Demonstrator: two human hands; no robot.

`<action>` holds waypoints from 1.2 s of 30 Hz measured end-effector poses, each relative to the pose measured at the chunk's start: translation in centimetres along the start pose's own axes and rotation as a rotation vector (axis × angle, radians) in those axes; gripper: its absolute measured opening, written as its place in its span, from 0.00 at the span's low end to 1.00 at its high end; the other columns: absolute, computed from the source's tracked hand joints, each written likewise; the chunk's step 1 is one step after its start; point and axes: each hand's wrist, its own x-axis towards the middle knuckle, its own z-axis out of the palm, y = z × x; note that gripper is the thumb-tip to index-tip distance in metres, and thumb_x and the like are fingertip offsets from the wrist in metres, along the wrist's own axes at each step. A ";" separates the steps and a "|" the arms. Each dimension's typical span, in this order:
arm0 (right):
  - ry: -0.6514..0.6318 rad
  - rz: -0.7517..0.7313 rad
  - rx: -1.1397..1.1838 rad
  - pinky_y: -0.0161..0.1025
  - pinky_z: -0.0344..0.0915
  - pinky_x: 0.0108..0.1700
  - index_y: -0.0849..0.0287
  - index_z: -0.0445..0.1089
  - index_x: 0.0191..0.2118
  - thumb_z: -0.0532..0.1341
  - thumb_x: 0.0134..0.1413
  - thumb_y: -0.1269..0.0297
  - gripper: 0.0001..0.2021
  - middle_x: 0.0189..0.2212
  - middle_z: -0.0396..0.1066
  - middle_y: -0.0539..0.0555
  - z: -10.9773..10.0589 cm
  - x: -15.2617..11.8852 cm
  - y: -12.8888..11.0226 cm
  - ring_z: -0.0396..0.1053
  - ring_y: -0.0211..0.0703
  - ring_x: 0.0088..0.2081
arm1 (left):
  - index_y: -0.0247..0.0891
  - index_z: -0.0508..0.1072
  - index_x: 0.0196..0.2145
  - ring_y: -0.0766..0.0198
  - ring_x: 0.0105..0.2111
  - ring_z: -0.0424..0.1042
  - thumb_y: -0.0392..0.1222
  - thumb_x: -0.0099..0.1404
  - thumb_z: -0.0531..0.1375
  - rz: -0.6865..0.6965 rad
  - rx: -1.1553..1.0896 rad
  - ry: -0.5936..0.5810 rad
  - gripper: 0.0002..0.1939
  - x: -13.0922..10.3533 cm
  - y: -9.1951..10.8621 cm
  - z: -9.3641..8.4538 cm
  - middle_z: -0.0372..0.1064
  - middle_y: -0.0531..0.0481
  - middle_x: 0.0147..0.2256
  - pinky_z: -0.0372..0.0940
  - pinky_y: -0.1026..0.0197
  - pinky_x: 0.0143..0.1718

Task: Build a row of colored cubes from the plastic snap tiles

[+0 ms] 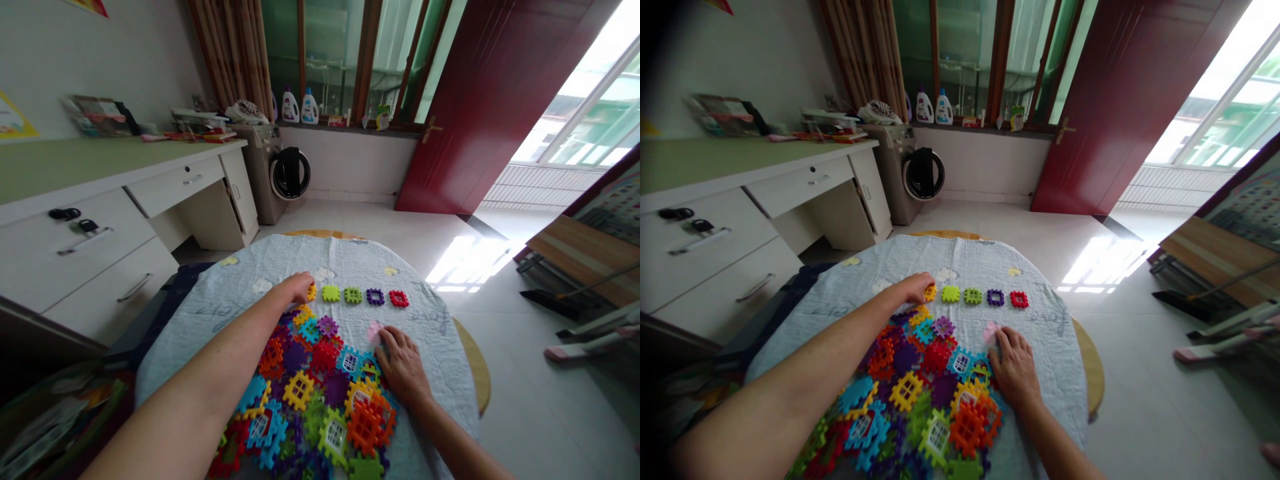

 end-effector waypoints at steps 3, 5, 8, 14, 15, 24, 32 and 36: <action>0.008 -0.003 0.001 0.49 0.58 0.58 0.54 0.67 0.53 0.54 0.61 0.58 0.17 0.54 0.66 0.57 0.1 0.0 0.1 0.63 0.50 0.54 | 0.41 0.74 0.43 0.55 0.45 0.71 0.43 0.46 0.66 -0.031 -0.006 0.011 0.24 -0.2 0.0 0.1 0.70 0.46 0.47 0.66 0.61 0.44; 0.013 -0.005 0.002 0.49 0.59 0.58 0.53 0.66 0.53 0.54 0.61 0.58 0.16 0.54 0.66 0.57 0.1 0.0 0.1 0.63 0.50 0.54 | 0.42 0.73 0.44 0.56 0.46 0.71 0.43 0.46 0.66 -0.051 -0.010 0.016 0.24 -0.2 0.0 0.1 0.70 0.46 0.48 0.65 0.62 0.45; 0.008 -0.005 0.002 0.49 0.58 0.58 0.54 0.66 0.53 0.54 0.62 0.58 0.17 0.54 0.67 0.57 0.0 0.0 0.0 0.63 0.50 0.54 | 0.43 0.73 0.44 0.56 0.46 0.71 0.42 0.45 0.66 -0.068 -0.018 0.017 0.25 -0.2 0.0 0.2 0.70 0.47 0.48 0.65 0.62 0.45; 0.009 -0.002 -0.009 0.49 0.59 0.57 0.54 0.66 0.54 0.54 0.62 0.58 0.17 0.54 0.67 0.57 0.1 0.0 0.0 0.63 0.50 0.55 | 0.41 0.73 0.44 0.54 0.47 0.71 0.42 0.46 0.66 -0.068 -0.038 0.018 0.24 0.1 0.2 0.3 0.69 0.44 0.48 0.66 0.61 0.46; 0.011 -0.002 -0.012 0.49 0.59 0.57 0.54 0.67 0.54 0.54 0.61 0.58 0.17 0.54 0.67 0.57 0.1 0.0 0.0 0.63 0.50 0.55 | 0.40 0.73 0.45 0.54 0.47 0.71 0.42 0.46 0.66 -0.069 -0.043 0.021 0.25 0.1 0.2 0.2 0.69 0.44 0.48 0.66 0.60 0.47; 0.024 -0.005 -0.022 0.49 0.59 0.57 0.54 0.67 0.53 0.53 0.61 0.58 0.17 0.53 0.67 0.57 0.2 0.0 0.0 0.63 0.50 0.54 | 0.37 0.68 0.50 0.55 0.52 0.67 0.42 0.62 0.57 -0.115 -0.087 0.176 0.18 -5.6 1.2 0.7 0.66 0.40 0.50 0.60 0.56 0.55; 0.026 -0.022 -0.020 0.48 0.59 0.57 0.55 0.67 0.53 0.53 0.62 0.57 0.17 0.53 0.67 0.57 0.1 0.1 0.1 0.64 0.50 0.53 | 0.38 0.65 0.56 0.53 0.57 0.63 0.54 0.64 0.56 0.047 -0.179 0.105 0.26 -11.4 4.2 2.9 0.64 0.41 0.57 0.56 0.53 0.59; 0.014 -0.010 -0.019 0.48 0.59 0.57 0.56 0.67 0.53 0.53 0.62 0.58 0.17 0.53 0.67 0.58 -0.2 0.0 -0.2 0.64 0.50 0.53 | 0.40 0.68 0.54 0.56 0.53 0.66 0.49 0.61 0.59 0.145 -0.239 0.066 0.24 -13.4 4.8 2.3 0.66 0.43 0.53 0.60 0.56 0.57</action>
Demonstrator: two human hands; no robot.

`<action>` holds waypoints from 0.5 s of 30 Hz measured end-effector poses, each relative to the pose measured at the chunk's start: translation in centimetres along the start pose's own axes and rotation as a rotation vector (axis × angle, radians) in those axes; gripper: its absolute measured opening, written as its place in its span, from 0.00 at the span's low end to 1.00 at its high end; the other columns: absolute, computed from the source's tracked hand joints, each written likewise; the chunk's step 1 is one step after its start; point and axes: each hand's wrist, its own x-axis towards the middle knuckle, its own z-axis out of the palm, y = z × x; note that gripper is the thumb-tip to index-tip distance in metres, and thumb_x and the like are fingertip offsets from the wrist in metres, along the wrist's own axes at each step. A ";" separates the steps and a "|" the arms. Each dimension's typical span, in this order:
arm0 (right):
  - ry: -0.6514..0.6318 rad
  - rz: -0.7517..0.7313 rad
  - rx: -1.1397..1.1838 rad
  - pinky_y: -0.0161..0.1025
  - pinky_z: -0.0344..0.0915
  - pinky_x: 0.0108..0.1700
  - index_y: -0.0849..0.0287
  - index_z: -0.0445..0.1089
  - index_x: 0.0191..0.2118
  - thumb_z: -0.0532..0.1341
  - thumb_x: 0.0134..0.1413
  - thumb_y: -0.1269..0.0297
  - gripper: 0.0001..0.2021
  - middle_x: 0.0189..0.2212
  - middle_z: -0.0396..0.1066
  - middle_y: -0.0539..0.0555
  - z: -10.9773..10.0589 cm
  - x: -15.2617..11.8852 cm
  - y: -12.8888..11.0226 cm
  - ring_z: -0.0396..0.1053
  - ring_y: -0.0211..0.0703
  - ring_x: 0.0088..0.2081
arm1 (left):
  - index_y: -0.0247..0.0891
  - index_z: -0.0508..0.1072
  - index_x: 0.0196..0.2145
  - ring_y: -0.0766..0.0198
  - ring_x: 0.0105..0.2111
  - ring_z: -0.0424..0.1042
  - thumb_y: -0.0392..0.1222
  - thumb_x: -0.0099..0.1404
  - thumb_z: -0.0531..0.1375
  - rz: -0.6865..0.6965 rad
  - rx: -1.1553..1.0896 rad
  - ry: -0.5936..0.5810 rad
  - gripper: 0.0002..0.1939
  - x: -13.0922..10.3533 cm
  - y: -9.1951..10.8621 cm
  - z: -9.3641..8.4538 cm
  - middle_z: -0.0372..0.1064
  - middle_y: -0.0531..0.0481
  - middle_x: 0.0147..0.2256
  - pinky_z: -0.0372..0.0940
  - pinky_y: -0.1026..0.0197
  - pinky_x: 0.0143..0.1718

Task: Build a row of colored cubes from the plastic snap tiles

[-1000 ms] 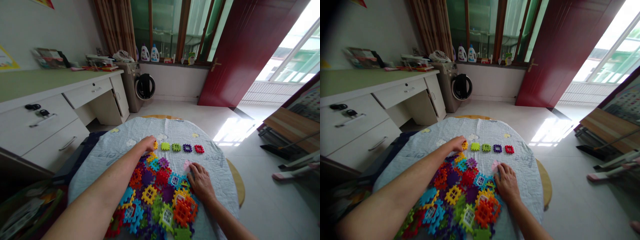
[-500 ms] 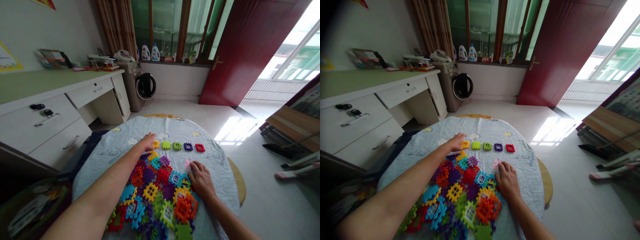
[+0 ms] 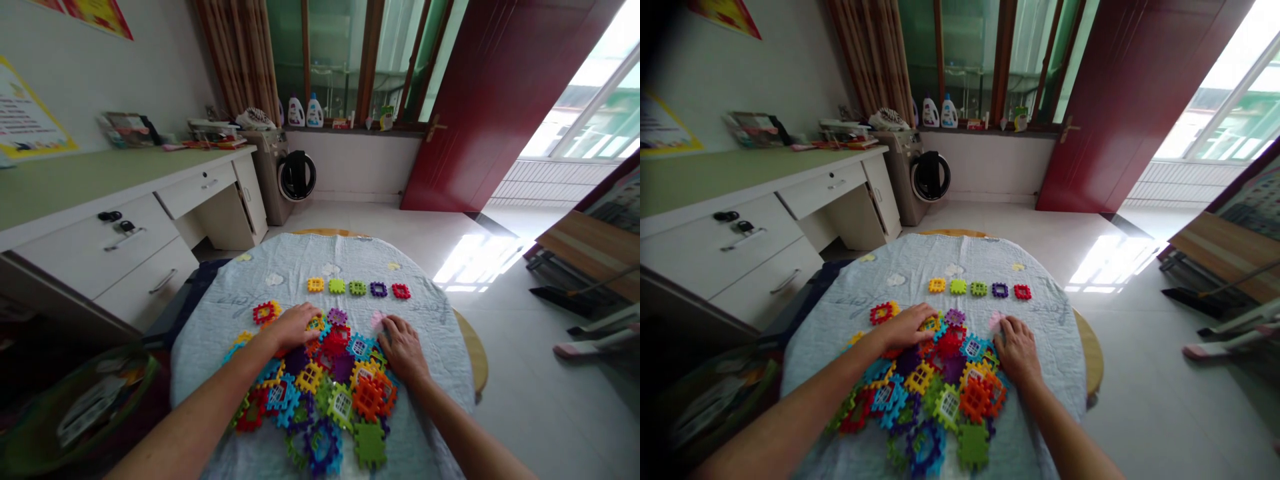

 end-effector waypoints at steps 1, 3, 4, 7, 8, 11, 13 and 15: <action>-0.002 0.003 0.001 0.48 0.59 0.57 0.56 0.67 0.53 0.53 0.62 0.58 0.17 0.53 0.67 0.58 -0.1 0.0 -0.1 0.64 0.50 0.53 | 0.40 0.69 0.52 0.56 0.52 0.67 0.48 0.60 0.59 0.012 -0.010 -0.001 0.22 -0.5 0.2 -0.1 0.66 0.44 0.52 0.60 0.56 0.56; 0.001 0.006 0.003 0.48 0.58 0.56 0.56 0.68 0.53 0.54 0.62 0.59 0.17 0.53 0.67 0.58 -0.2 0.0 -0.1 0.64 0.50 0.53 | 0.42 0.71 0.49 0.57 0.52 0.67 0.45 0.60 0.59 0.032 -0.029 0.020 0.19 -1.8 0.5 -0.4 0.66 0.44 0.52 0.60 0.56 0.56; 0.004 0.007 0.004 0.48 0.58 0.56 0.55 0.68 0.53 0.54 0.62 0.58 0.17 0.53 0.67 0.58 -0.2 0.0 -0.1 0.64 0.50 0.53 | 0.42 0.72 0.48 0.57 0.53 0.66 0.44 0.60 0.59 0.040 -0.043 0.040 0.18 -2.4 0.6 -0.5 0.65 0.45 0.52 0.60 0.56 0.57; 0.001 0.007 0.010 0.48 0.58 0.57 0.55 0.68 0.53 0.54 0.62 0.58 0.17 0.53 0.67 0.58 -0.1 0.0 0.0 0.64 0.49 0.53 | 0.42 0.74 0.45 0.58 0.53 0.66 0.40 0.61 0.57 0.076 -0.136 0.102 0.14 -4.4 0.8 -0.7 0.64 0.46 0.54 0.59 0.56 0.58; -0.003 0.005 0.012 0.47 0.58 0.57 0.55 0.68 0.53 0.54 0.62 0.58 0.17 0.53 0.67 0.58 0.0 0.0 0.1 0.63 0.49 0.54 | 0.41 0.74 0.43 0.59 0.52 0.66 0.39 0.62 0.56 0.088 -0.181 0.115 0.13 -5.1 0.8 -0.8 0.65 0.46 0.54 0.59 0.57 0.57; -0.011 0.003 0.014 0.47 0.58 0.56 0.55 0.68 0.53 0.53 0.62 0.58 0.17 0.53 0.67 0.58 0.2 0.1 0.3 0.63 0.50 0.54 | 0.41 0.74 0.40 0.61 0.47 0.69 0.37 0.62 0.54 0.110 -0.291 0.117 0.11 -7.1 1.2 -0.8 0.71 0.48 0.47 0.61 0.58 0.54; -0.007 0.001 0.011 0.47 0.57 0.57 0.55 0.68 0.53 0.53 0.62 0.57 0.17 0.53 0.67 0.58 0.3 0.1 0.3 0.63 0.50 0.54 | 0.41 0.74 0.39 0.61 0.44 0.70 0.36 0.62 0.54 0.114 -0.308 0.117 0.10 -8.1 1.5 -0.7 0.73 0.49 0.42 0.62 0.58 0.51; -0.005 -0.002 0.008 0.48 0.58 0.57 0.55 0.68 0.53 0.53 0.62 0.57 0.17 0.53 0.67 0.58 0.3 0.1 0.4 0.63 0.50 0.54 | 0.42 0.74 0.39 0.61 0.43 0.70 0.37 0.62 0.56 0.108 -0.281 0.156 0.10 -8.9 1.8 -0.3 0.74 0.50 0.41 0.63 0.57 0.50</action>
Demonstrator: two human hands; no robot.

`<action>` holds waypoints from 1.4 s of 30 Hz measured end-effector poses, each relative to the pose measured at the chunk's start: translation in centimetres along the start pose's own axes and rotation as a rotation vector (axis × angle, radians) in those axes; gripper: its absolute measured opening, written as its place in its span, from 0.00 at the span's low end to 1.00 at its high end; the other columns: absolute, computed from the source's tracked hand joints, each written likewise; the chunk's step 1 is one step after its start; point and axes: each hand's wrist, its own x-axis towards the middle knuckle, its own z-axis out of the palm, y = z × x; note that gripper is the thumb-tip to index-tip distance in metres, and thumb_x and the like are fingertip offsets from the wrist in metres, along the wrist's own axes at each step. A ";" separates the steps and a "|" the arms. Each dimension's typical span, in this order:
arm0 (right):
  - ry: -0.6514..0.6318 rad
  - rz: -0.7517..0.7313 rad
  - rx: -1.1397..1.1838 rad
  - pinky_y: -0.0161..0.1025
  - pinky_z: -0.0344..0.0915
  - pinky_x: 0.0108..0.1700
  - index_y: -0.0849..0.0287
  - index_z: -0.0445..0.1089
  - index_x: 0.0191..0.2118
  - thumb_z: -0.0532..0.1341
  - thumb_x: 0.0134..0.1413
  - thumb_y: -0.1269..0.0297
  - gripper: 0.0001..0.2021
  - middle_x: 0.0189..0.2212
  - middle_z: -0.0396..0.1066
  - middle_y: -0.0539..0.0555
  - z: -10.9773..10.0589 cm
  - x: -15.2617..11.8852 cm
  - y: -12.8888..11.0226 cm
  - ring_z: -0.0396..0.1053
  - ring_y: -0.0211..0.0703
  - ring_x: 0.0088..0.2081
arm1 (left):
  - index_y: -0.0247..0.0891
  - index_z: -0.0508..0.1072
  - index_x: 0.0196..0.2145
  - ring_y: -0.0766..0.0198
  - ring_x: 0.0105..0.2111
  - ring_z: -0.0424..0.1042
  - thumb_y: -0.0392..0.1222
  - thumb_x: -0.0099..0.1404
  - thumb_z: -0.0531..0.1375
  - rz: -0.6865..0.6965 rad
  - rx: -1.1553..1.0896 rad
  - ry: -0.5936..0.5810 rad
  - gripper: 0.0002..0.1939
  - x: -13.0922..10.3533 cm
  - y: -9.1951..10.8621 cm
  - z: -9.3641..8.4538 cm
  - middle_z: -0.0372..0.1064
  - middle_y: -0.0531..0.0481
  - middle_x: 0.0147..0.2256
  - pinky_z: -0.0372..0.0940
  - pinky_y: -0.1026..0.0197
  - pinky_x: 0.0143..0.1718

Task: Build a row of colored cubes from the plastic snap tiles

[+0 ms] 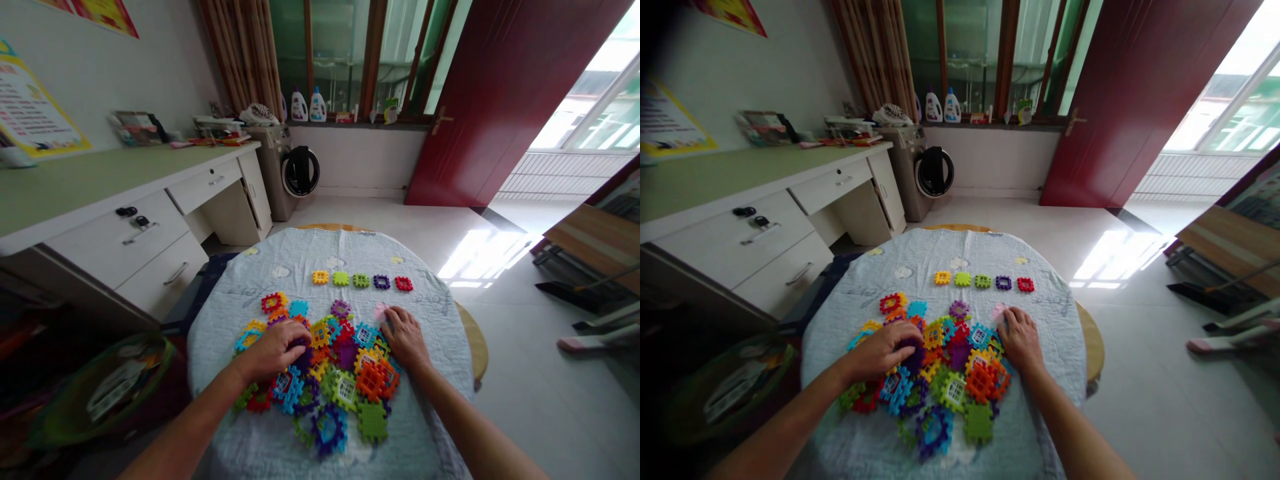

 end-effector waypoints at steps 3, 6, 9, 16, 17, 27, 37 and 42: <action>-0.004 -0.001 -0.005 0.47 0.57 0.57 0.55 0.68 0.53 0.52 0.62 0.56 0.18 0.53 0.67 0.58 0.0 0.0 0.0 0.63 0.50 0.54 | 0.43 0.74 0.41 0.57 0.49 0.68 0.41 0.61 0.59 -0.011 0.117 0.170 0.10 -1.0 -0.6 0.8 0.72 0.48 0.47 0.61 0.53 0.55; -0.004 -0.002 -0.003 0.47 0.57 0.57 0.55 0.67 0.53 0.52 0.63 0.56 0.18 0.53 0.67 0.58 0.0 0.0 0.0 0.63 0.49 0.54 | 0.44 0.73 0.47 0.51 0.56 0.62 0.49 0.63 0.59 -0.105 0.278 0.439 0.16 -2.3 -3.1 1.6 0.66 0.44 0.55 0.56 0.45 0.59; 0.005 -0.004 0.004 0.48 0.57 0.57 0.54 0.68 0.53 0.52 0.62 0.55 0.18 0.53 0.67 0.58 0.1 0.0 0.1 0.63 0.50 0.54 | 0.42 0.72 0.50 0.43 0.60 0.57 0.56 0.63 0.56 -0.345 0.398 0.619 0.23 -4.3 -7.0 2.5 0.62 0.39 0.58 0.53 0.38 0.60; -0.002 0.001 0.026 0.49 0.57 0.57 0.55 0.68 0.52 0.52 0.62 0.53 0.18 0.53 0.67 0.58 0.2 0.0 0.3 0.63 0.50 0.54 | 0.37 0.69 0.51 0.48 0.57 0.62 0.62 0.63 0.50 -0.537 0.134 0.622 0.30 -7.6 -11.5 5.3 0.66 0.38 0.53 0.57 0.42 0.61; -0.005 0.001 0.029 0.49 0.57 0.57 0.55 0.68 0.52 0.52 0.62 0.54 0.18 0.53 0.67 0.58 0.1 0.0 0.3 0.63 0.51 0.54 | 0.37 0.69 0.52 0.50 0.58 0.63 0.61 0.64 0.50 -0.511 0.083 0.629 0.29 -7.4 -11.1 5.7 0.65 0.39 0.54 0.57 0.43 0.61; -0.007 0.017 0.045 0.48 0.57 0.58 0.56 0.68 0.52 0.53 0.62 0.54 0.18 0.53 0.67 0.58 0.0 0.0 0.3 0.63 0.49 0.54 | 0.41 0.68 0.53 0.54 0.58 0.64 0.56 0.67 0.51 -0.342 -0.060 0.655 0.23 -5.3 -8.9 5.3 0.64 0.43 0.56 0.59 0.46 0.62; -0.057 0.059 0.192 0.50 0.58 0.58 0.54 0.71 0.48 0.54 0.58 0.52 0.18 0.53 0.68 0.57 -0.3 0.5 1.1 0.64 0.51 0.54 | 0.39 0.74 0.42 0.53 0.49 0.71 0.58 0.66 0.51 -0.354 0.117 0.714 0.22 -5.0 -12.1 4.1 0.73 0.43 0.46 0.64 0.48 0.56; -0.126 0.070 0.403 0.48 0.63 0.53 0.57 0.72 0.44 0.53 0.57 0.56 0.16 0.46 0.73 0.58 -2.5 2.6 -1.1 0.69 0.50 0.48 | 0.39 0.75 0.41 0.55 0.48 0.72 0.56 0.67 0.49 -0.363 0.054 0.713 0.21 -5.1 -11.4 4.0 0.75 0.44 0.44 0.64 0.51 0.55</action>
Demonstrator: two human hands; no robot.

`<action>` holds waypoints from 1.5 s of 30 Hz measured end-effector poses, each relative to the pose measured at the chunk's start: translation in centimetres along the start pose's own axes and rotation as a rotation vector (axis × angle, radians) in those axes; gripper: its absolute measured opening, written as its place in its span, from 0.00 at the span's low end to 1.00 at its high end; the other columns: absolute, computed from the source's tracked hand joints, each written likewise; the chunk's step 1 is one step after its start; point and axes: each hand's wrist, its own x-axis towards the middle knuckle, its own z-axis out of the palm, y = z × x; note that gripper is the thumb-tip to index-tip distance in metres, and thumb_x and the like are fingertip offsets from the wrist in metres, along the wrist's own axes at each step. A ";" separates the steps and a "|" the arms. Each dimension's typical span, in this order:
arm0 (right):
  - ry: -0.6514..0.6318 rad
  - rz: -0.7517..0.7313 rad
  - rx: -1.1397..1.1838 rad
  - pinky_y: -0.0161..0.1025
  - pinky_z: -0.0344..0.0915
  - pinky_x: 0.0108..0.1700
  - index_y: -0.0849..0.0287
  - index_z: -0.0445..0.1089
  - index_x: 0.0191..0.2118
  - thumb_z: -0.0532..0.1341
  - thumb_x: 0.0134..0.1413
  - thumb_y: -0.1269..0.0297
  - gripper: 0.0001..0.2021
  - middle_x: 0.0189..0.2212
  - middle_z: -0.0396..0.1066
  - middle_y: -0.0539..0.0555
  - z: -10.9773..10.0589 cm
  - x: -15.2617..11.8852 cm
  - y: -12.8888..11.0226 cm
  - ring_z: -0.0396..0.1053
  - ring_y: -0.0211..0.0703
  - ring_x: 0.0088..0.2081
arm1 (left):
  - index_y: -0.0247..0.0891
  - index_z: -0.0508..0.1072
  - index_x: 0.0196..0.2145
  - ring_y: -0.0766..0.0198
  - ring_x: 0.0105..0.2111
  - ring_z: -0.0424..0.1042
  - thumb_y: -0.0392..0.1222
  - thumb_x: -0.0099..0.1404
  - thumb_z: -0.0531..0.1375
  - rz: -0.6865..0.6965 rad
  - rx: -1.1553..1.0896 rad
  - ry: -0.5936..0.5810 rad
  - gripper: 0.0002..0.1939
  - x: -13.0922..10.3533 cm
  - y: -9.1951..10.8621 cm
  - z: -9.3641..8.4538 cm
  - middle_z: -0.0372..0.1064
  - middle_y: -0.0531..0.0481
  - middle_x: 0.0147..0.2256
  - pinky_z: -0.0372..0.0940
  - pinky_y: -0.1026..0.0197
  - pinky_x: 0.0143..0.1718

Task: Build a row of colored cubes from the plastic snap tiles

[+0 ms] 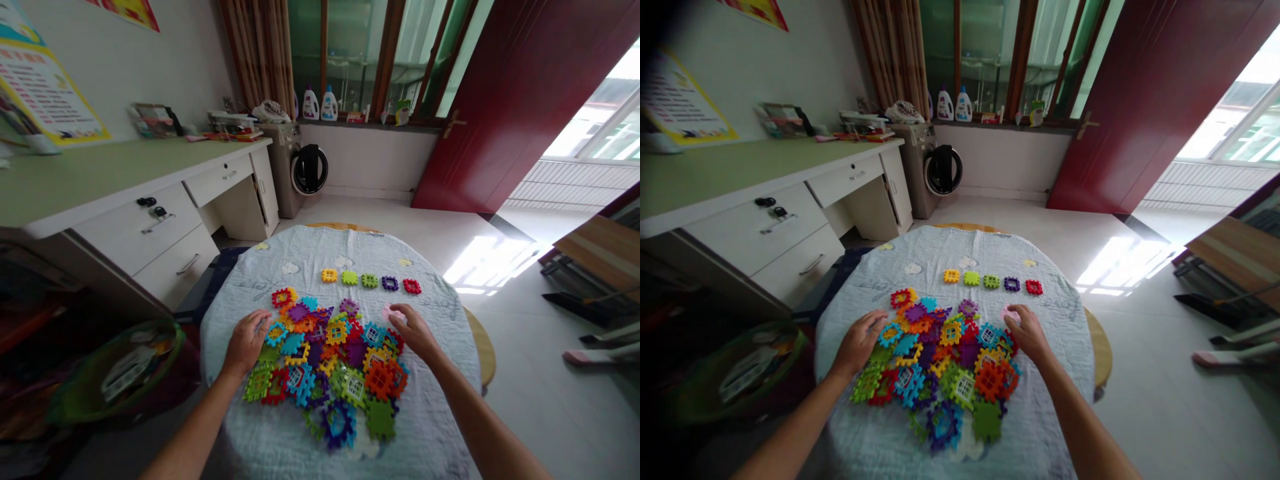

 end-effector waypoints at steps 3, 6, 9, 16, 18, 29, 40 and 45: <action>-0.020 -0.131 0.021 0.48 0.60 0.55 0.56 0.71 0.45 0.55 0.56 0.61 0.13 0.48 0.72 0.57 0.7 0.8 -4.4 0.67 0.49 0.51 | 0.39 0.75 0.40 0.55 0.48 0.72 0.55 0.67 0.49 -0.014 -0.013 -0.010 0.21 0.0 0.1 -0.1 0.75 0.44 0.44 0.64 0.51 0.55; -0.119 -0.213 -0.007 0.48 0.60 0.56 0.57 0.70 0.49 0.57 0.55 0.66 0.15 0.49 0.72 0.58 2.7 1.2 -8.6 0.67 0.49 0.52 | 0.39 0.75 0.39 0.55 0.47 0.72 0.54 0.66 0.50 -0.023 -0.012 0.000 0.20 0.0 0.1 -0.1 0.75 0.44 0.44 0.64 0.51 0.54; -0.230 -0.216 -0.056 0.47 0.59 0.57 0.59 0.68 0.53 0.60 0.51 0.71 0.21 0.52 0.69 0.60 5.0 1.3 -11.1 0.65 0.50 0.53 | 0.39 0.75 0.38 0.55 0.46 0.73 0.54 0.65 0.51 -0.033 -0.016 0.013 0.19 0.0 0.3 -0.1 0.76 0.44 0.43 0.65 0.52 0.53; -0.165 -0.341 0.166 0.42 0.63 0.51 0.57 0.72 0.39 0.53 0.50 0.79 0.16 0.41 0.72 0.55 6.1 -1.2 -13.6 0.68 0.43 0.46 | 0.39 0.74 0.36 0.55 0.46 0.73 0.52 0.64 0.52 -0.027 -0.009 0.026 0.17 0.0 0.7 -0.2 0.75 0.44 0.42 0.65 0.53 0.53; -0.231 -0.420 0.314 0.39 0.64 0.51 0.56 0.72 0.40 0.53 0.50 0.78 0.16 0.42 0.72 0.54 5.5 -2.1 -13.7 0.69 0.41 0.46 | 0.39 0.74 0.35 0.55 0.46 0.73 0.52 0.64 0.52 -0.032 -0.012 0.027 0.17 0.0 0.7 -0.2 0.75 0.44 0.42 0.65 0.52 0.53; -0.249 -0.236 -0.040 0.44 0.60 0.51 0.56 0.71 0.44 0.57 0.51 0.69 0.13 0.42 0.73 0.55 4.2 -3.0 -11.9 0.66 0.48 0.46 | 0.40 0.74 0.35 0.54 0.45 0.73 0.52 0.63 0.52 -0.039 -0.015 0.041 0.17 0.0 0.8 -0.2 0.75 0.44 0.42 0.65 0.51 0.53; -0.272 -0.269 -0.198 0.47 0.58 0.53 0.56 0.61 0.58 0.65 0.47 0.66 0.30 0.52 0.67 0.59 5.7 -3.1 -13.4 0.63 0.53 0.52 | 0.39 0.74 0.35 0.54 0.46 0.73 0.52 0.63 0.52 -0.041 -0.010 0.035 0.16 -0.1 0.8 -0.2 0.75 0.43 0.42 0.65 0.51 0.54; -0.267 -0.265 -0.300 0.48 0.60 0.52 0.58 0.62 0.58 0.67 0.46 0.61 0.32 0.51 0.66 0.62 4.0 -2.5 -12.9 0.64 0.56 0.51 | 0.40 0.74 0.34 0.55 0.45 0.73 0.51 0.63 0.53 -0.032 -0.021 0.039 0.15 -0.1 0.9 -0.2 0.75 0.44 0.41 0.65 0.51 0.52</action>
